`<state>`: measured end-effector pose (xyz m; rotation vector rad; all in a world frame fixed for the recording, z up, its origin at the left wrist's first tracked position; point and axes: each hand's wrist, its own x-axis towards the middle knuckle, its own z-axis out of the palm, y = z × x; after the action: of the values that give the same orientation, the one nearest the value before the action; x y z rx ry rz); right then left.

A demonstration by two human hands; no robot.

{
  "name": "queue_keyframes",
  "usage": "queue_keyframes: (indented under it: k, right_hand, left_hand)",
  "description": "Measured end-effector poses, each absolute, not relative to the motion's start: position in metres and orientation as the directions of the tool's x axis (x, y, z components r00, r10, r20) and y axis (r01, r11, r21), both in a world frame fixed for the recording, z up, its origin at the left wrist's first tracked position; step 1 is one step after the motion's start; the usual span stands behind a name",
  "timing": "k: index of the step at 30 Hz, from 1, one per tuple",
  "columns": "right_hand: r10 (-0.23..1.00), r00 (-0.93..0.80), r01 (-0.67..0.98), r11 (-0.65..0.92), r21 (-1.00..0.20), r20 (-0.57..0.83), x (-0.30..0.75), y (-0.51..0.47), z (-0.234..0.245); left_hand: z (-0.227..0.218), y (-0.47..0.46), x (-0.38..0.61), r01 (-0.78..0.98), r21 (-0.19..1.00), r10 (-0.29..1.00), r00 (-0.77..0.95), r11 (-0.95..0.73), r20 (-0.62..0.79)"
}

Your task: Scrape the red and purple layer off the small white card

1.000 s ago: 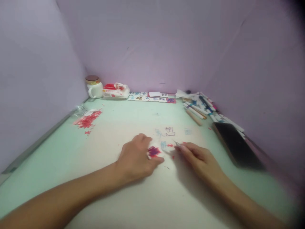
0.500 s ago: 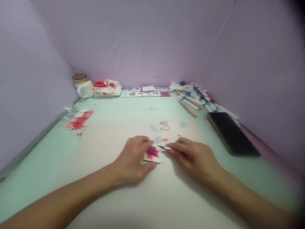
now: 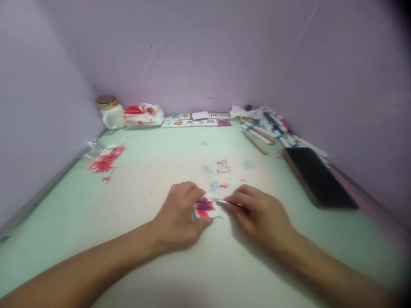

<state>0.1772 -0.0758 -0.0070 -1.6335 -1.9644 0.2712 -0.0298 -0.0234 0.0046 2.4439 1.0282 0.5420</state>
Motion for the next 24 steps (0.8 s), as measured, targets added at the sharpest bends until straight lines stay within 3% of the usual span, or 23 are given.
queue_keyframes:
  k: [17, 24]
  right_hand:
    - [0.975, -0.09, 0.837, 0.185, -0.515, 0.204, 0.18, -0.076, 0.0]
    - [0.95, -0.059, 0.775, 0.237, -0.585, 0.306, 0.19, -0.072, -0.001]
  left_hand:
    - [0.006, -0.025, -0.026, 0.596, 0.534, 0.772, 0.607, -0.599, 0.188]
    - [0.004, -0.022, -0.029, 0.582, 0.533, 0.758, 0.623, -0.614, 0.193]
